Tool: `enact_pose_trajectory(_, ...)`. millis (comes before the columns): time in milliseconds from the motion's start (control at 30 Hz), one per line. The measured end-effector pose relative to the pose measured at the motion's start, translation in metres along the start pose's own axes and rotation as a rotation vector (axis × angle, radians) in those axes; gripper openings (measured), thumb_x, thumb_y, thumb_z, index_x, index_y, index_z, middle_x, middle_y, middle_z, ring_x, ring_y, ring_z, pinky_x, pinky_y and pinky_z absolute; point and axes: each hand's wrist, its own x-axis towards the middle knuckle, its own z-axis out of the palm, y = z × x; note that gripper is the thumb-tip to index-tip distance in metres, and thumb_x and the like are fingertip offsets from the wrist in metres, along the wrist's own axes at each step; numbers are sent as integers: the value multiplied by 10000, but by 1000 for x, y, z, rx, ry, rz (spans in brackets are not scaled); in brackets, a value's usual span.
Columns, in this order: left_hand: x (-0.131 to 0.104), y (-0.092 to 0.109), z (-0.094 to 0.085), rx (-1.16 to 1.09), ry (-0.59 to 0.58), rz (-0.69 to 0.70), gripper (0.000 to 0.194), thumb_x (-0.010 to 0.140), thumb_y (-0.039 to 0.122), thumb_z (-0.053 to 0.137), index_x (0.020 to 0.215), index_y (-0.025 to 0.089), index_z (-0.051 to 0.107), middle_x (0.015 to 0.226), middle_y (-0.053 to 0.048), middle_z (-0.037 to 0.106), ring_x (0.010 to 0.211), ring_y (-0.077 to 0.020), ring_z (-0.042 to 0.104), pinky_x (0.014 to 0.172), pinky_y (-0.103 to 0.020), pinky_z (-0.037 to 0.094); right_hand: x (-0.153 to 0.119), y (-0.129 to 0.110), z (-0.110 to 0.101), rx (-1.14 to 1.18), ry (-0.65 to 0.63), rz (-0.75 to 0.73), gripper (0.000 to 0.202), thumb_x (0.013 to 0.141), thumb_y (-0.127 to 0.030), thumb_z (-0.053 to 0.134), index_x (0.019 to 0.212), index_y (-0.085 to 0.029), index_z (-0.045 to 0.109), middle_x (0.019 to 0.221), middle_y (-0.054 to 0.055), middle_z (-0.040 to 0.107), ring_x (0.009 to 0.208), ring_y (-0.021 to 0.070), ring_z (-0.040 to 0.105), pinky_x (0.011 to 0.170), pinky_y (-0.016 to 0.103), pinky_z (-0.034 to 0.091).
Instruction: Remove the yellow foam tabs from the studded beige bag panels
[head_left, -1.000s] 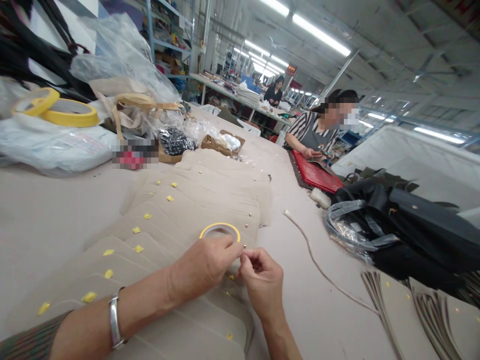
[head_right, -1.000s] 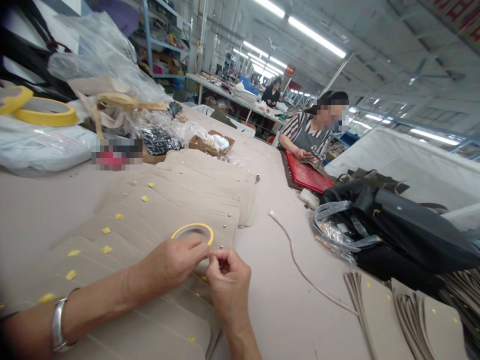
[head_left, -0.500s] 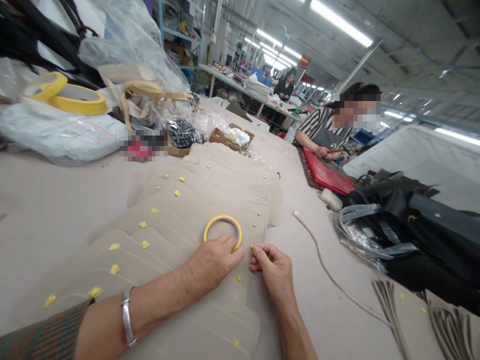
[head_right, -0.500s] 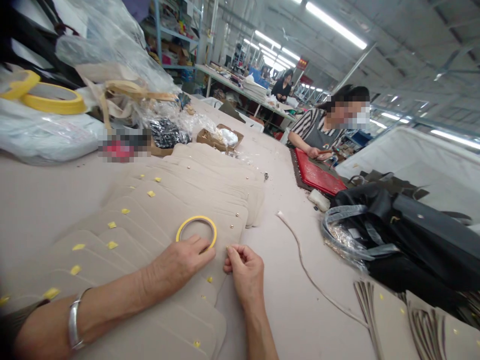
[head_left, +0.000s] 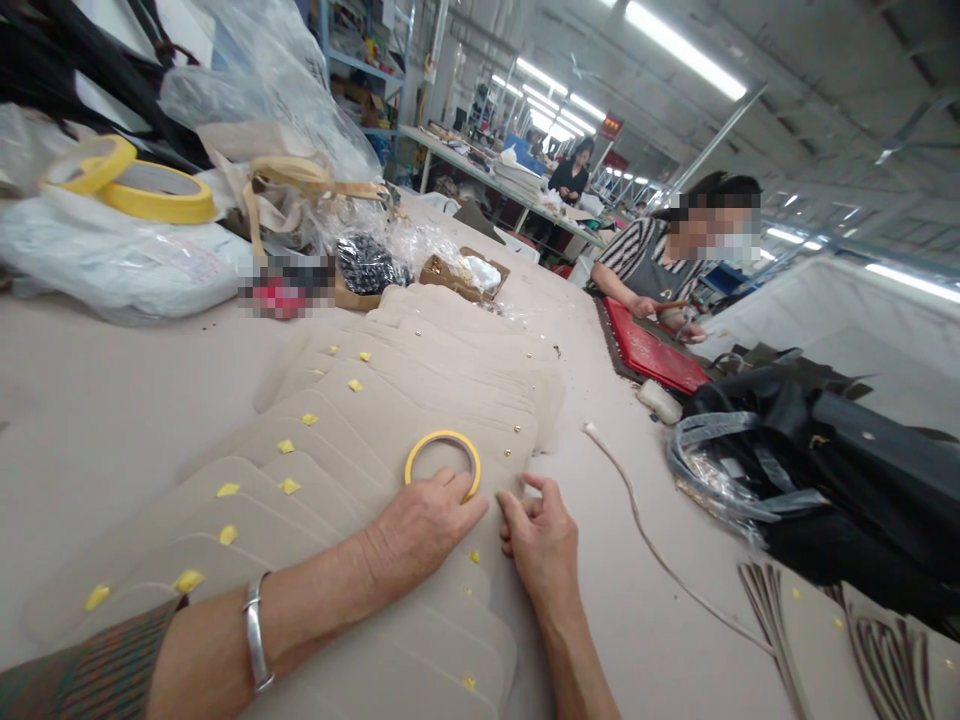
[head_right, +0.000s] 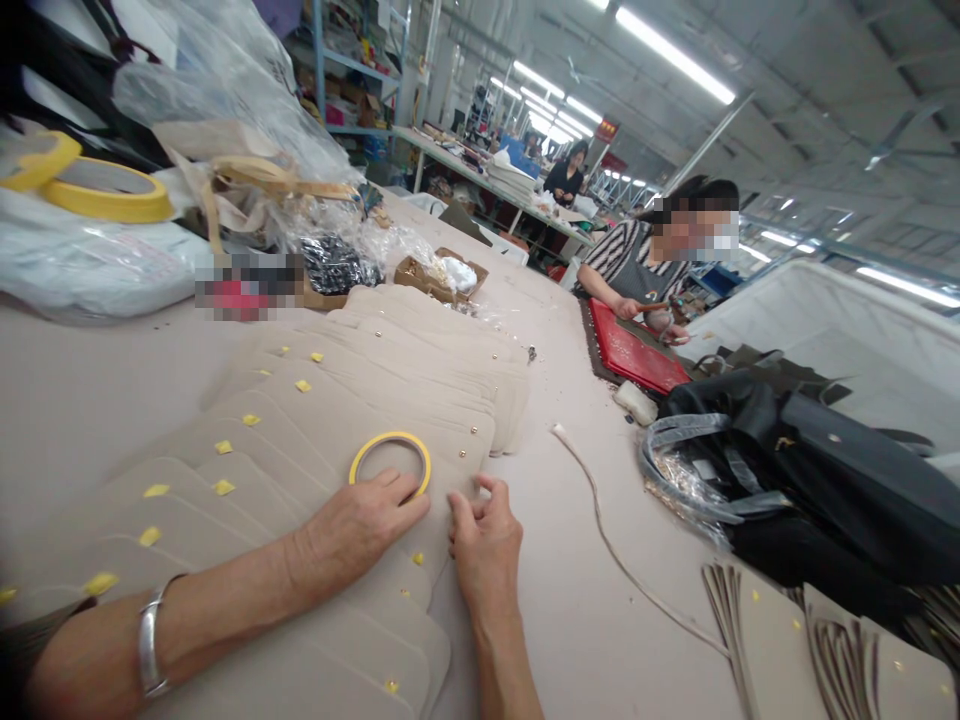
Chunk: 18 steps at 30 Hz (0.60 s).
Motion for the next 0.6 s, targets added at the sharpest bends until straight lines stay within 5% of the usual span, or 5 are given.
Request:
enact_pose_trajectory(133, -1, 0, 1, -25, -6, 6, 88, 918, 138, 482, 871, 188, 537, 854, -51, 566, 787, -225, 531, 624, -317, 446, -9, 7, -3, 50, 3, -42, 297, 830, -439, 584, 916, -162, 647, 606, 5, 656, 506, 139, 601, 476, 228, 511)
enact_pose_trajectory(467, 17, -18, -14, 52, 80, -44, 64, 935, 157, 466, 906, 176, 519, 901, -50, 594, 828, -227, 544, 649, -331, 462, 5, 10, 3, -320, 36, -402, 320, 871, -445, 507, 795, -207, 707, 706, 37, 715, 611, 174, 661, 619, 240, 508)
enact_pose_trajectory(600, 27, -30, -16, 125, 89, -84, 52, 926, 157, 481, 896, 172, 521, 879, -58, 600, 829, -232, 547, 648, -334, 460, 7, 18, -3, -309, -102, -526, 274, 872, -416, 532, 835, -219, 718, 784, 33, 730, 682, 172, 686, 660, 221, 515)
